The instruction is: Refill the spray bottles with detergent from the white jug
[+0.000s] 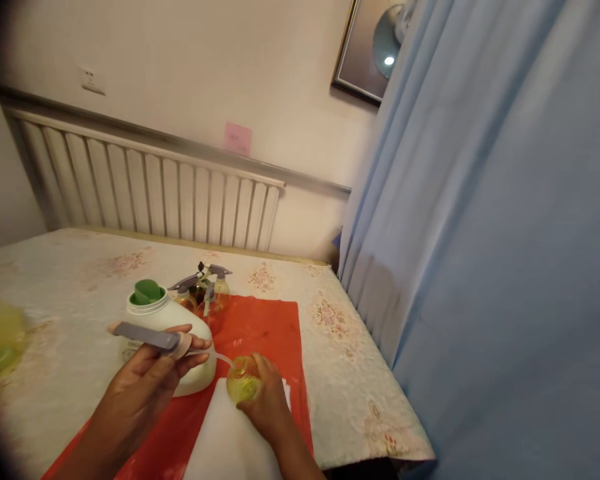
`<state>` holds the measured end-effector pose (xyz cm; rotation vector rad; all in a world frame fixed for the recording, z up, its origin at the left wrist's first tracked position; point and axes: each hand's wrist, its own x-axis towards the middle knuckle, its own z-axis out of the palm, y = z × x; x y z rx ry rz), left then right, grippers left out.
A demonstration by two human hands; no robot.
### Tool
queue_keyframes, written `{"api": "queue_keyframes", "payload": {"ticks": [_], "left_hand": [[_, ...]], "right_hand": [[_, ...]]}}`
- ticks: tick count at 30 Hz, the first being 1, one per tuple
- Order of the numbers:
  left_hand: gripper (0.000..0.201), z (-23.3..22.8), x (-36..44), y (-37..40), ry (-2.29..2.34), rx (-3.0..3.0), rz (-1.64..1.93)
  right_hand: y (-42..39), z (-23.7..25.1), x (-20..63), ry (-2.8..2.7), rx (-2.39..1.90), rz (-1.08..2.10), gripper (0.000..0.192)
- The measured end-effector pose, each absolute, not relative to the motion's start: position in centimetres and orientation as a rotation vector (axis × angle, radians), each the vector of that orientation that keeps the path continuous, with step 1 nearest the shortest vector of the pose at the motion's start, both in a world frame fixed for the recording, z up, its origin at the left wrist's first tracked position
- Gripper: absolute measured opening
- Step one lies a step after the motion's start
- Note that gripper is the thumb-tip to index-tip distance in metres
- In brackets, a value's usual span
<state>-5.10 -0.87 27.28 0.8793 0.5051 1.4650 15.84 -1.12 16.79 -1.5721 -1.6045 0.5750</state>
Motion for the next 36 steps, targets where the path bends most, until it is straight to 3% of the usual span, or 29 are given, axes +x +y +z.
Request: {"api": "queue_keyframes", "payload": {"ticks": [7, 15, 22, 36], "left_hand": [[0.030, 27.4, -4.6, -0.8, 0.497, 0.943, 1.434], [0.045, 25.4, -4.1, -1.0, 0.779, 1.140, 1.243], [0.038, 23.9, -3.0, -1.3, 0.890, 1.469, 1.094], [0.029, 24.4, -3.9, -1.8, 0.884, 1.580, 1.097]], "right_hand": [[-1.9, 17.3, 15.6, -1.618, -1.564, 0.600, 0.086], [-2.7, 18.3, 14.7, -1.663, -1.494, 0.551, 0.087], [-4.3, 21.0, 13.5, -1.732, -1.438, 0.540, 0.078], [-4.9, 21.0, 12.8, -1.634, -1.420, 0.675, 0.079]]}}
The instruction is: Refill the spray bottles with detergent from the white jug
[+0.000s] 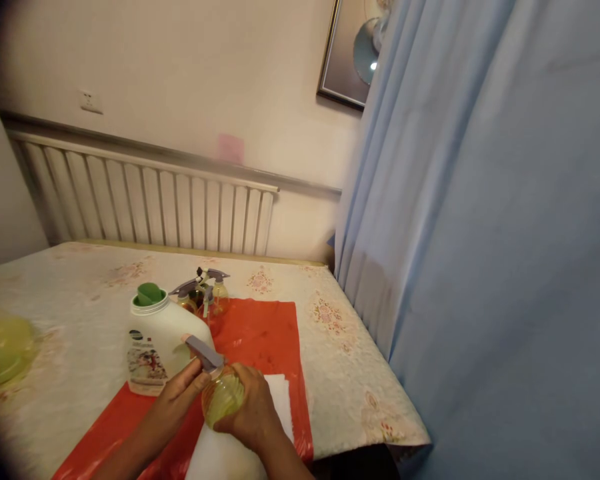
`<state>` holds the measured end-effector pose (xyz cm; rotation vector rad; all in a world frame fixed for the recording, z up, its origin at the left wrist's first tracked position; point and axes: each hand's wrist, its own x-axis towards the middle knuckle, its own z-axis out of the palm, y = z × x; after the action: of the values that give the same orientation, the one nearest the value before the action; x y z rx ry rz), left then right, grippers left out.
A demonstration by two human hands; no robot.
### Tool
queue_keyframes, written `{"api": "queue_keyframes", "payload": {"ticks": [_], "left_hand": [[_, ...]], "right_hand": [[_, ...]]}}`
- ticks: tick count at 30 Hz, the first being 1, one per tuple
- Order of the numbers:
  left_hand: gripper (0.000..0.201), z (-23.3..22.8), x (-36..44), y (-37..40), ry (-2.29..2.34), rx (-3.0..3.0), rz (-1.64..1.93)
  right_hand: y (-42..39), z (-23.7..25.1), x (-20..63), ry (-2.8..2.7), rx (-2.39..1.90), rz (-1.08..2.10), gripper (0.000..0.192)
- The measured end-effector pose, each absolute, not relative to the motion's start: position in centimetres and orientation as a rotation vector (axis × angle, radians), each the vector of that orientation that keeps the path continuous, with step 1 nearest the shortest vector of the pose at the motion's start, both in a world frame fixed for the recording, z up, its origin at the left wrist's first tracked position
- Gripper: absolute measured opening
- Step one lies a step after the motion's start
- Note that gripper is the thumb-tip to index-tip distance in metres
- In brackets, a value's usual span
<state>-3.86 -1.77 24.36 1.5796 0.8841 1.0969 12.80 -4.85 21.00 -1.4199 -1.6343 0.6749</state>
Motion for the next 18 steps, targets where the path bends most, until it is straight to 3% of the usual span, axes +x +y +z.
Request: {"api": "queue_keyframes", "payload": {"ticks": [5, 12, 18], "left_hand": [[0.026, 24.2, -3.9, -1.3, 0.924, 1.627, 1.097], [0.031, 24.3, -3.7, -0.5, 0.841, 1.604, 1.066], [0.051, 21.1, -4.0, -0.1, 1.044, 1.574, 1.184]], "right_hand": [[-5.0, 21.8, 12.3, -1.680, -1.443, 0.583, 0.061], [-4.3, 21.3, 12.3, -1.639, -1.368, 0.630, 0.066], [-2.2, 20.7, 13.1, -1.506, -1.292, 0.688, 0.071]]}}
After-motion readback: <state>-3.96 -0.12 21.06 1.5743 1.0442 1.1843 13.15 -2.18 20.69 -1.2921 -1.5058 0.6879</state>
